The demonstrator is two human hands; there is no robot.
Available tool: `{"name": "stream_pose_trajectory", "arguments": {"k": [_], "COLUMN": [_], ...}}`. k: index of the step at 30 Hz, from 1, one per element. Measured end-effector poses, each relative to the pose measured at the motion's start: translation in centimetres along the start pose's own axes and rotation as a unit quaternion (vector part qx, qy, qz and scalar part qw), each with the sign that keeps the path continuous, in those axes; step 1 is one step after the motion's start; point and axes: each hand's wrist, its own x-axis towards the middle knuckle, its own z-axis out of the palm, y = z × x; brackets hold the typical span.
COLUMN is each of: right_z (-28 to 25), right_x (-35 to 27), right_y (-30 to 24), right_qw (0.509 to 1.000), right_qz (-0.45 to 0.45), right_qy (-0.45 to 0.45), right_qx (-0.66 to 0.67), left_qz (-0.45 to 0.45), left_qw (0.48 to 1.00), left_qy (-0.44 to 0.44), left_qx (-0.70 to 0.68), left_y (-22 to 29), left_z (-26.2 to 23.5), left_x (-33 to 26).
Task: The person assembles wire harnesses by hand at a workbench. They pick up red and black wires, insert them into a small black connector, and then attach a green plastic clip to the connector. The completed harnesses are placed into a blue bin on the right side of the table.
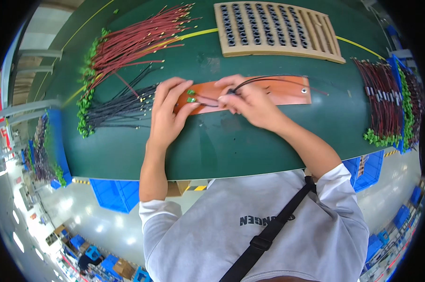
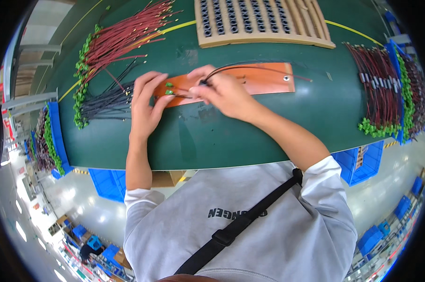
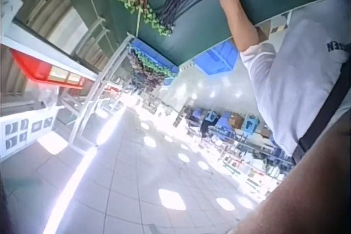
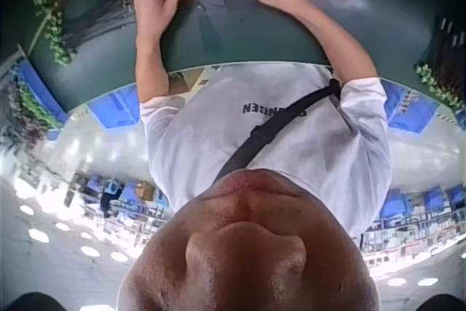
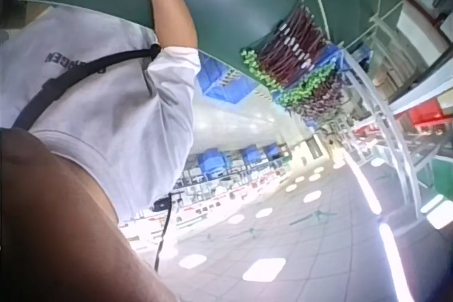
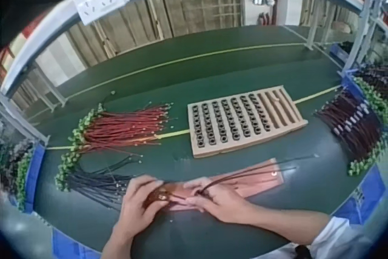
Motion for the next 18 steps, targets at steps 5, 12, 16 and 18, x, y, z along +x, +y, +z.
{"name": "stream_pose_trajectory", "arguments": {"k": [5, 12, 16, 18], "right_z": [0.3, -0.2, -0.5, -0.4], "right_x": [0.0, -0.6, -0.5, -0.5], "right_y": [1.7, 0.4, 0.2, 0.5], "right_qw": [0.969, 0.973, 0.974, 0.975], "right_qz": [-0.154, -0.167, -0.124, -0.124], "right_qy": [0.039, 0.028, 0.008, 0.006], "right_qx": [-0.187, -0.156, -0.188, -0.183], "left_qz": [0.337, 0.361, 0.319, 0.292], "left_qw": [0.893, 0.868, 0.874, 0.881], "left_qy": [-0.084, -0.055, -0.036, -0.013], "left_qx": [0.285, 0.335, 0.365, 0.372], "left_y": [6.6, 3.3, 1.5, 0.1], "left_z": [-1.1, 0.0, -2.1, -3.5], "left_x": [2.0, 4.4, 5.6, 5.7]}}
